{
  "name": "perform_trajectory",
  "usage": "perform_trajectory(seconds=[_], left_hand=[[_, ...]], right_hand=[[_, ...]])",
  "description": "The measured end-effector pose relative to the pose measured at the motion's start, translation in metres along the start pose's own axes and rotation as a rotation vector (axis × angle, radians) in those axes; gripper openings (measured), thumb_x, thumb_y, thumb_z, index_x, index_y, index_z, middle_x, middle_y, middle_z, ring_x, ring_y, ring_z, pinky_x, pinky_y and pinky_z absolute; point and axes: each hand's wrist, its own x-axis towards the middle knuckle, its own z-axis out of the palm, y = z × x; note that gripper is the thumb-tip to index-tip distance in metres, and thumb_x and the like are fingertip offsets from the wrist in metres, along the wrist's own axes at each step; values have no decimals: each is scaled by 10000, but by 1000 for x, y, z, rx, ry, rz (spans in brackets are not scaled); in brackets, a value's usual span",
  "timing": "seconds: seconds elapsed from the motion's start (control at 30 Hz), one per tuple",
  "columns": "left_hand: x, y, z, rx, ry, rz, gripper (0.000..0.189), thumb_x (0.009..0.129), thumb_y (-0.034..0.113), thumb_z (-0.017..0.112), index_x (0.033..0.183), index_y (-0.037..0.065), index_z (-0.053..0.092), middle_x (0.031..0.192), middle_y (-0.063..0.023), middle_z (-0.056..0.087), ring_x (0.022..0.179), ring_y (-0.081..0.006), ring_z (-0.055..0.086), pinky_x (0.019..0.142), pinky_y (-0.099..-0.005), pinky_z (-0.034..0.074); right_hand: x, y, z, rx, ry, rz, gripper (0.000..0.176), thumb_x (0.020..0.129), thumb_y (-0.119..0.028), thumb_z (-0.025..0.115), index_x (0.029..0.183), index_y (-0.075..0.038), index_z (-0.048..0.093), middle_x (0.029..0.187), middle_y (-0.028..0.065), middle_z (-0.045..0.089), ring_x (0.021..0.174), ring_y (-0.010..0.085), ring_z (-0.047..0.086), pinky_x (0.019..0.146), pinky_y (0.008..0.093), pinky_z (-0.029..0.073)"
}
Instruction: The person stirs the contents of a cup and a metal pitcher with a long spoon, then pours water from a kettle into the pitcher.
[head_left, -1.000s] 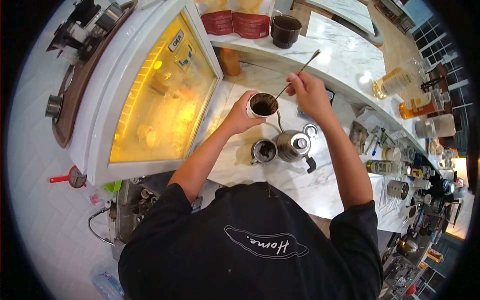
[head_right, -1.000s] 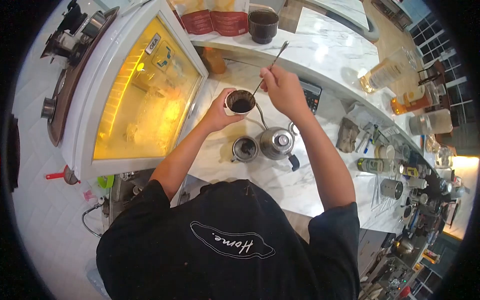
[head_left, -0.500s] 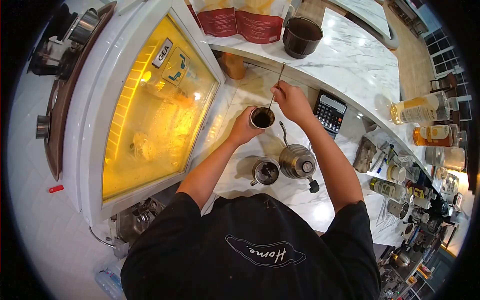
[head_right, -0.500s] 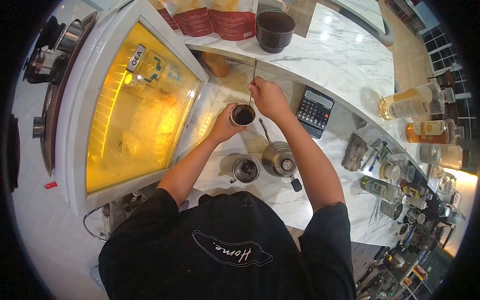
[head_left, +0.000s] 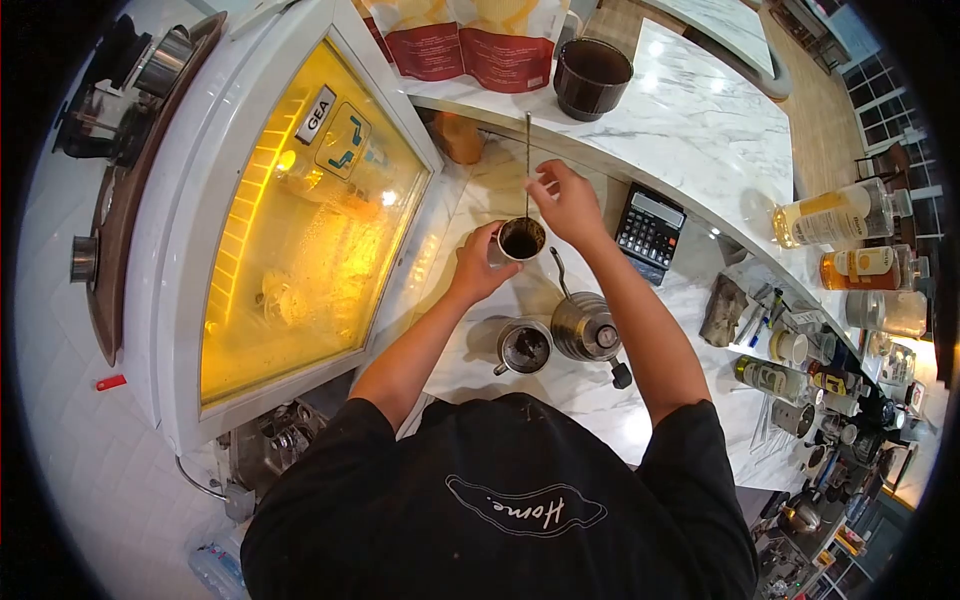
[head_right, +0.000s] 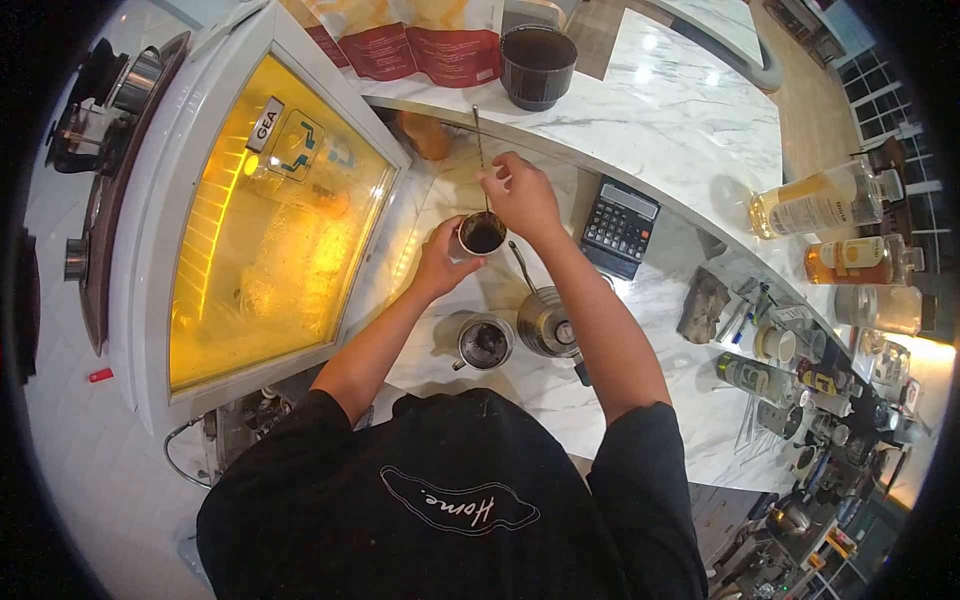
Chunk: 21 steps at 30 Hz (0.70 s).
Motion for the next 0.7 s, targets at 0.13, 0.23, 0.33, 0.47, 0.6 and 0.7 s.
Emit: perform_trajectory(seconds=[0.13, 0.23, 0.33, 0.47, 0.6, 0.7], left_hand=[[4, 15, 9, 189, 29, -15, 824, 711, 343, 891, 1394, 91, 504, 1290, -142, 604, 1235, -331, 523, 1043, -485, 338], [6, 14, 19, 208, 16, -49, 802, 716, 361, 874, 1390, 113, 517, 1284, -131, 609, 1239, -322, 503, 1024, -484, 295], [11, 4, 22, 193, 89, -28, 774, 722, 336, 866, 1385, 126, 528, 1286, -123, 612, 1257, -323, 497, 1021, -480, 306], [33, -8, 20, 218, 171, -32, 751, 693, 277, 873, 1361, 141, 558, 1249, -78, 641, 1236, -297, 519, 993, -506, 322], [47, -20, 10, 197, 174, -34, 766, 701, 283, 868, 1382, 146, 545, 1253, -73, 639, 1225, -273, 526, 997, -486, 319], [38, -21, 7, 191, 158, -49, 770, 706, 276, 866, 1392, 155, 538, 1254, -69, 635, 1219, -263, 530, 1000, -477, 317]], right_hand=[[8, 17, 23, 70, -102, 64, 250, 916, -257, 690, 968, -17, 732, 945, 209, 712, 785, 353, 697, 739, 441, 536], [3, 17, 28, 45, -36, -21, 251, 917, -251, 692, 956, -9, 743, 877, 202, 703, 750, 340, 686, 725, 434, 527], [3, 10, 10, 39, -35, 49, 273, 935, -261, 690, 967, 6, 738, 779, 186, 684, 676, 293, 650, 669, 402, 510], [7, 13, -2, 62, -30, 132, 321, 962, -289, 687, 978, 28, 729, 707, 153, 671, 598, 204, 592, 614, 345, 485], [10, 10, -3, 25, 8, 136, 277, 940, -268, 678, 980, -1, 740, 728, 185, 686, 645, 297, 657, 635, 391, 511], [12, 10, 0, 28, 6, 141, 251, 927, -254, 666, 991, -25, 746, 743, 198, 695, 672, 350, 686, 655, 423, 526]])
